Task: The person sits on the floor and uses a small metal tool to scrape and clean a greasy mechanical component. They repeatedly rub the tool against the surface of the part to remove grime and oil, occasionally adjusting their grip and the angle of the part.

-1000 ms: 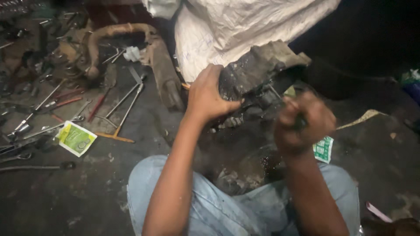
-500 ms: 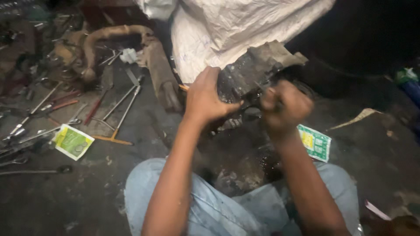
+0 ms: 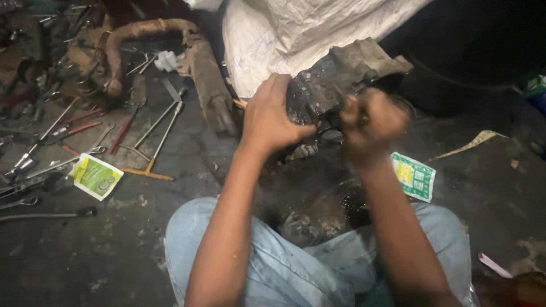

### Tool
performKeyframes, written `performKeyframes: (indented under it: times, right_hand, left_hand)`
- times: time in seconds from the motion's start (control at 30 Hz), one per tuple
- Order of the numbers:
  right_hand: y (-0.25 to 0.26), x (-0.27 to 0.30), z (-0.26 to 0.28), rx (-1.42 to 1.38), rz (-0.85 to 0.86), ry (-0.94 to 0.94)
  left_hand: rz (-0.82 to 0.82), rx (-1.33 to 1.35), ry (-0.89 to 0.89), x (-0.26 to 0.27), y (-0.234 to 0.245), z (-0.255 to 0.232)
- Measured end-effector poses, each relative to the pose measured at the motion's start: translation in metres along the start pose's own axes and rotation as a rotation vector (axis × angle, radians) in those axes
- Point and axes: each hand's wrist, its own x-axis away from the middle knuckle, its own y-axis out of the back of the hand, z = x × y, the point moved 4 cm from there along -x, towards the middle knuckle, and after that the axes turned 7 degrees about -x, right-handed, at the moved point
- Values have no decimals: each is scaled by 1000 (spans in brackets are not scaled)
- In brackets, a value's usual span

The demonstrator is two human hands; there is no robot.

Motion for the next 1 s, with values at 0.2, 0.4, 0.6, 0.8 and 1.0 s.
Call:
performKeyframes:
  times: [0.2, 0.4, 0.6, 0.8, 1.0]
  right_hand:
    - [18, -7, 9, -91, -219, 204]
    - [-12, -21, -5, -50, 41, 120]
    - [0, -23, 5, 24, -22, 131]
    - [1, -31, 21, -70, -3, 146]
    - [-24, -35, 10, 36, 49, 214]
  left_hand:
    - [-72, -42, -44, -2, 6, -4]
    - [-32, -37, 27, -2, 8, -4]
    - [-87, -34, -23, -2, 8, 0]
    - [-68, -47, 5, 0, 10, 2]
    - [-51, 1, 44, 2, 11, 0]
